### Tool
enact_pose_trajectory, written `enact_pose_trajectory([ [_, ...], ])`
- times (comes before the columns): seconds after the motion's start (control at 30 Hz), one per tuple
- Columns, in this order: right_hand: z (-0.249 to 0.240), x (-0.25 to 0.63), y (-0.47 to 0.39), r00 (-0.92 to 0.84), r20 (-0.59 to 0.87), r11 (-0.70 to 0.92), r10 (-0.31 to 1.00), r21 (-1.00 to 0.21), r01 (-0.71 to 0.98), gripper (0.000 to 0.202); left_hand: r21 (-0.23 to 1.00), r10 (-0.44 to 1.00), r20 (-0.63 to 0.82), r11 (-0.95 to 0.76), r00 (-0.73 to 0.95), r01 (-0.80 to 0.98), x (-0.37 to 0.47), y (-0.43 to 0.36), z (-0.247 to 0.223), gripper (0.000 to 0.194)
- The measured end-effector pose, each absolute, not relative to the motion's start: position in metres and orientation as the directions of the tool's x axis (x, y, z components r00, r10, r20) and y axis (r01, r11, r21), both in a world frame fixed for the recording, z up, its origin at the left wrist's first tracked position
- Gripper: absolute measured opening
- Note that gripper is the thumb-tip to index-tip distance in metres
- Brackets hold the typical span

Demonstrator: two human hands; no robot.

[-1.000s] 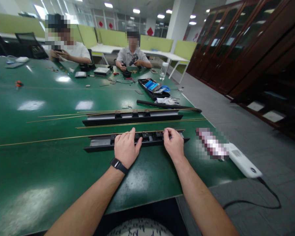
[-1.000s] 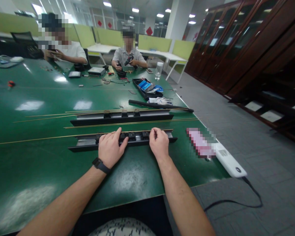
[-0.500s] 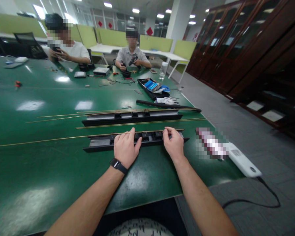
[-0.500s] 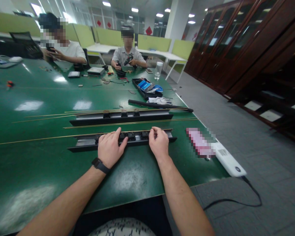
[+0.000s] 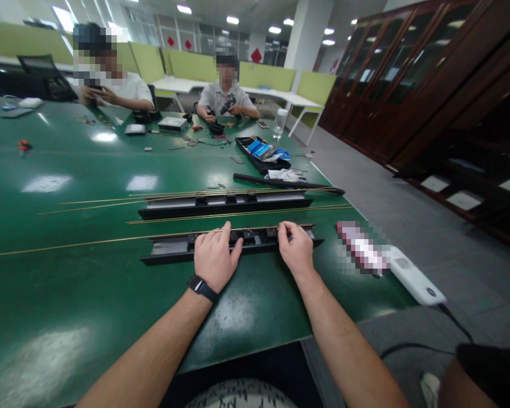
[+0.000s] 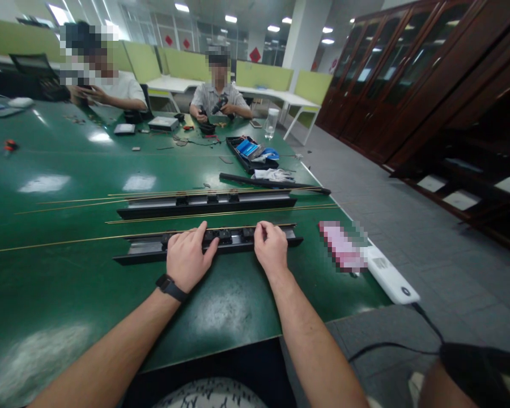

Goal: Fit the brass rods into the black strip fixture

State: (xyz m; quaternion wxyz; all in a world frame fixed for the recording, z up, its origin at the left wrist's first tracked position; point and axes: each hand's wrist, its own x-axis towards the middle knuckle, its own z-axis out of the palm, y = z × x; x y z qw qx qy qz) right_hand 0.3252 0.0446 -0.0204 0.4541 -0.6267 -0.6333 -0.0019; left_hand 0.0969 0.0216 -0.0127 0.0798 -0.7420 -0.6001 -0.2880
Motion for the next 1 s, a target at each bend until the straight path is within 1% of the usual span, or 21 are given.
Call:
enact_pose_trajectory([
  [0.2,-0.0203,0.3263,0.0453,0.2,0.604,0.232,0.771,-0.559,0.796,0.029,0.219,0.846,0.521,-0.265,0.117,0.939,0.0967,0.0215,-0.0121,0.054],
  [0.33,-0.0209,0.3281,0.0465,0.266,0.588,0.193,0.764,-0.601,0.775,0.03,0.214,0.843,0.525,-0.266,0.119,0.94,0.0968,0.0217,-0.0125,0.054],
  [0.4,-0.0212,0.3287,0.0466,0.277,0.582,0.173,0.764,-0.6,0.781,0.029,0.212,0.841,0.527,-0.266,0.12,0.94,0.0969,0.0216,-0.0126,0.054],
  [0.53,-0.0216,0.3284,0.0462,0.242,0.583,0.173,0.776,-0.565,0.807,0.028,0.202,0.842,0.526,-0.262,0.12,0.944,0.0972,0.0209,-0.0116,0.053],
  [0.77,-0.0206,0.3259,0.0449,0.189,0.58,0.216,0.792,-0.556,0.803,0.029,0.216,0.847,0.52,-0.261,0.115,0.941,0.0974,0.0214,-0.0119,0.054],
  [1.0,-0.0201,0.3258,0.0455,0.237,0.582,0.215,0.778,-0.601,0.77,0.03,0.21,0.844,0.524,-0.263,0.119,0.942,0.097,0.0214,-0.0122,0.054],
])
